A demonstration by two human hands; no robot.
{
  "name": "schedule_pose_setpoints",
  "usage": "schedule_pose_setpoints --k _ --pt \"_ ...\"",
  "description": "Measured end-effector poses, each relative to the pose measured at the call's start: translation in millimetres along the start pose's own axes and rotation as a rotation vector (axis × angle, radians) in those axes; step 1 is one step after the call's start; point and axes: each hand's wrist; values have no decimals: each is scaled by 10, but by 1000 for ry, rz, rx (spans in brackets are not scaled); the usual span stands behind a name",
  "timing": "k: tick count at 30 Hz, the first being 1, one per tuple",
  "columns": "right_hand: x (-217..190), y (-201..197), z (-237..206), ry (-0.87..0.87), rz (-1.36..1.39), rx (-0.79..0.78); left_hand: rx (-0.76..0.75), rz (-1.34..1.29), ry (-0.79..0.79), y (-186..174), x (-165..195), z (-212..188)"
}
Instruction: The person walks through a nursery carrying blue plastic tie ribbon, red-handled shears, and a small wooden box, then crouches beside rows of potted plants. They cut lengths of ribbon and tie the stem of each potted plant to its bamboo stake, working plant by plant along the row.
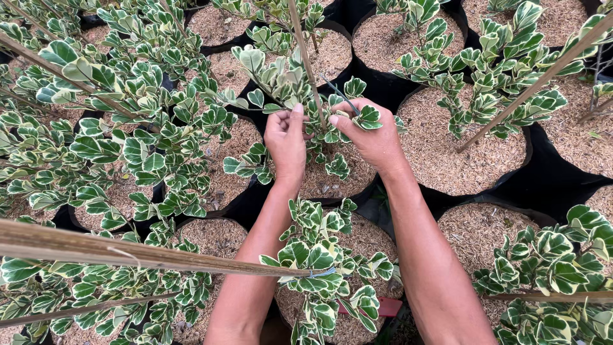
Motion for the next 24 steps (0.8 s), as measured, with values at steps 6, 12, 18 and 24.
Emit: schedule_pose_setpoints --k 6,12,18,24 --pt "5 -8 -1 36 3 24 -104 258 214 56 151 -61" --pt "2 -19 6 20 161 19 -235 364 277 -11 317 -70" --pt "4 -2 0 34 -15 21 -158 325 134 67 302 -70" --pt "-42 21 -1 -17 -3 58 -173 288 117 70 332 -91"
Point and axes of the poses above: each hand's wrist, its own z-axis towards the middle knuckle, its own y-axis out of the palm, x = y × z, and after that the axes turned 8 degrees about x, right-handed
